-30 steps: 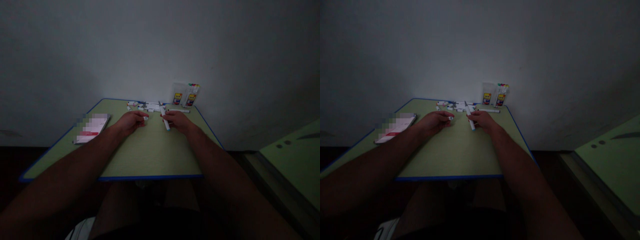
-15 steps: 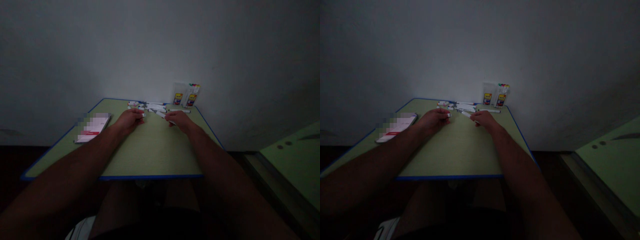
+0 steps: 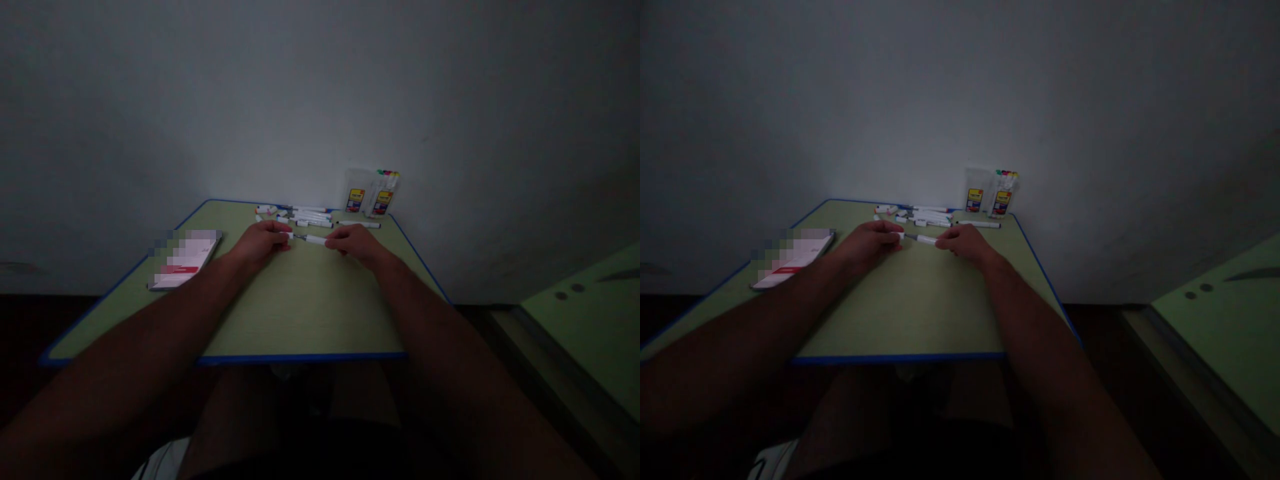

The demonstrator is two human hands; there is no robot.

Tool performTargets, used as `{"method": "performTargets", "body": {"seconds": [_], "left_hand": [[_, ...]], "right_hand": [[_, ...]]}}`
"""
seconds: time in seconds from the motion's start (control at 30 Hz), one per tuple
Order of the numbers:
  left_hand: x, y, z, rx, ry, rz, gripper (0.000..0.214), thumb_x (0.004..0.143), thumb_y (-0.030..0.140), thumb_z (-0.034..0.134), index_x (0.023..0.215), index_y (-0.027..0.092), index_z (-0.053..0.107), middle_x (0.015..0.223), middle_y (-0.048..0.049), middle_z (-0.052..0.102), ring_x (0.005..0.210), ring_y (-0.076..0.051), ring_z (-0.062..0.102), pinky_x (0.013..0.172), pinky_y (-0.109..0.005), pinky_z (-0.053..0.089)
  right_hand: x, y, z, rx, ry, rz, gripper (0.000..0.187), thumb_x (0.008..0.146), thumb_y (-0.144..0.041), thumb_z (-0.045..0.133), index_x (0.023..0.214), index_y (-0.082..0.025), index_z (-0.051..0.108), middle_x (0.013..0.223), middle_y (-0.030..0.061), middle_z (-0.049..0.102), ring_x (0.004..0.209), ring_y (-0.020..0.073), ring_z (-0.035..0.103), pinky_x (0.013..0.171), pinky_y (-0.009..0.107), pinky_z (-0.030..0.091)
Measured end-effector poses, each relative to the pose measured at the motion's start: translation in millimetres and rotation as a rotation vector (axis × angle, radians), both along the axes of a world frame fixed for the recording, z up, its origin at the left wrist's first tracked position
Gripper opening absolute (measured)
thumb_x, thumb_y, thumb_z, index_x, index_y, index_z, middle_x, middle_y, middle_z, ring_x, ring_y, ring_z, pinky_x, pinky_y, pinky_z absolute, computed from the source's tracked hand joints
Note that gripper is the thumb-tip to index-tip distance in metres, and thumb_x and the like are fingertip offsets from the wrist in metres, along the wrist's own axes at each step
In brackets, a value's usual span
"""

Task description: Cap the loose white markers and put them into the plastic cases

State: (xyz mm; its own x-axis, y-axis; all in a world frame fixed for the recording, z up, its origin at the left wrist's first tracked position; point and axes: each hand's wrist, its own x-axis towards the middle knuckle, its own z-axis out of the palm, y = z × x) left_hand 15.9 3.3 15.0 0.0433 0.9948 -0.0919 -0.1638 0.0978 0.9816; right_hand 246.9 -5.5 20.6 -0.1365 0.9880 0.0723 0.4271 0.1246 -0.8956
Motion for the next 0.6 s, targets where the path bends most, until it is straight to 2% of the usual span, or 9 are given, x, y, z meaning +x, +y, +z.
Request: {"method": "performTargets", "body": {"seconds": [0.37,0.6], "left_hand": [[1.5,-3.3,-5.2,0.047,0.04,-0.091,0.016,0.063,-0.001,0.074,0.073,0.011,0.069,0.065,-0.0025,0.065,0.057,-0.011,0.062,0.061,-0.024,0.056],[1.5,-1.0,-9.9,0.072,0.082,-0.113,0.022,0.059,0.002,0.079,0.075,0.013,0.068,0.061,-0.0009,0.064,0.053,-0.011,0.062,0.056,-0.023,0.052]], "right_hand": [[-0.4,1.3,-3.3,0.007,-0.061,0.038,0.015,0.069,-0.026,0.08,0.078,-0.014,0.078,0.056,-0.0018,0.062,0.048,0.0073,0.046,0.049,0.023,0.035],[0.2,2.4,-4.9,0.007,-0.112,0.052,0.02,0.07,-0.028,0.079,0.083,-0.014,0.079,0.063,0.0,0.065,0.053,0.0082,0.049,0.053,0.023,0.037]]}}
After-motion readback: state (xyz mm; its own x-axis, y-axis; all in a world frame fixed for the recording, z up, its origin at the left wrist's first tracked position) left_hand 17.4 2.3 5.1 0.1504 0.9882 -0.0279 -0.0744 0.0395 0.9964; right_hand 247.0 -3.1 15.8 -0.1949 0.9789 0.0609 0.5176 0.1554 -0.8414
